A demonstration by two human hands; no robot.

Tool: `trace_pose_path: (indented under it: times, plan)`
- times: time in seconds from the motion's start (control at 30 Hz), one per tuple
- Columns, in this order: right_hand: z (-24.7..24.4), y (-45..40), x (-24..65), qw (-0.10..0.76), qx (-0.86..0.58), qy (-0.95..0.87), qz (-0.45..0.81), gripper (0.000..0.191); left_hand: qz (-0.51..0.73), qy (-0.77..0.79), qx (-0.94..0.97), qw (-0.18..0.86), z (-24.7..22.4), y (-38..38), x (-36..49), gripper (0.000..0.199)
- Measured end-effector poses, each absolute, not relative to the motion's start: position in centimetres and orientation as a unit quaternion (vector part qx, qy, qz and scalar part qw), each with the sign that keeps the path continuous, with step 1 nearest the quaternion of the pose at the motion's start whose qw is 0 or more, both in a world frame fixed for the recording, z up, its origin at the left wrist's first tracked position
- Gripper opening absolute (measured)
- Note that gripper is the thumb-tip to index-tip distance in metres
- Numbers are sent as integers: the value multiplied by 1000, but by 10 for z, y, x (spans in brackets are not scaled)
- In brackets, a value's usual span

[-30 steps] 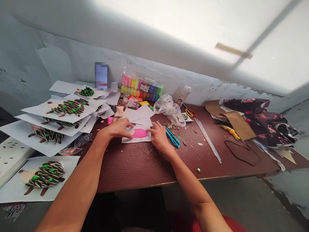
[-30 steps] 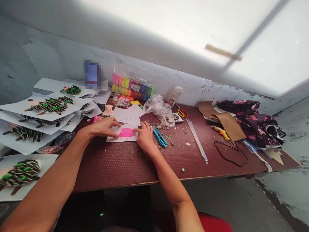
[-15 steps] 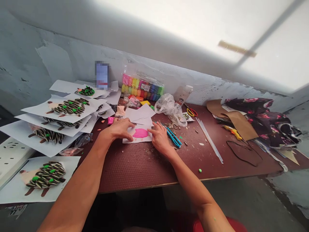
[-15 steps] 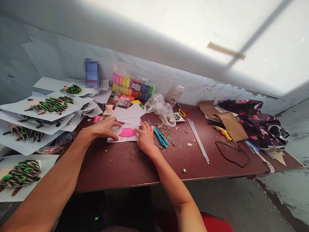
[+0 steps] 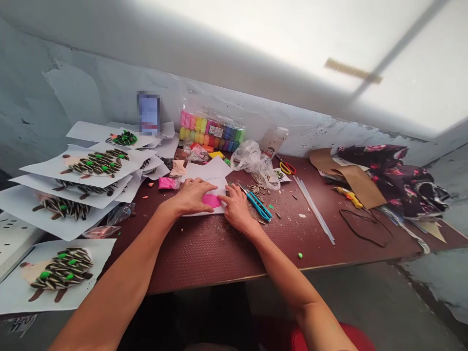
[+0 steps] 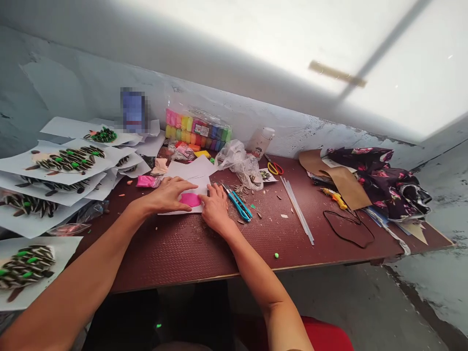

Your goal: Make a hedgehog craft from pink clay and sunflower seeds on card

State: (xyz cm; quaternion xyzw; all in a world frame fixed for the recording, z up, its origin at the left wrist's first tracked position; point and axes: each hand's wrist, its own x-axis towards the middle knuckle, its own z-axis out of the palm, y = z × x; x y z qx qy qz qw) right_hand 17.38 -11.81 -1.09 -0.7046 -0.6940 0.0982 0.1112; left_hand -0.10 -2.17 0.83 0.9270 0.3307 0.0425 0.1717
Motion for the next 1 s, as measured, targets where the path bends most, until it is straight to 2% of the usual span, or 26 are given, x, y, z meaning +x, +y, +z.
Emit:
trace_pose_path:
  times: [0.53,0.87,1.0]
  plan:
    - [-10,-120,173,136,-692,-702,101,45,7,350,920,178,3,-30,11,74]
    - [-12,-119,177,142,-713,-678,108,52,4,354,918,178,3,-30,10,75]
    - [-13,-120,176,142,-712,-681,98,45,2,353,919,177,2,-29,10,76]
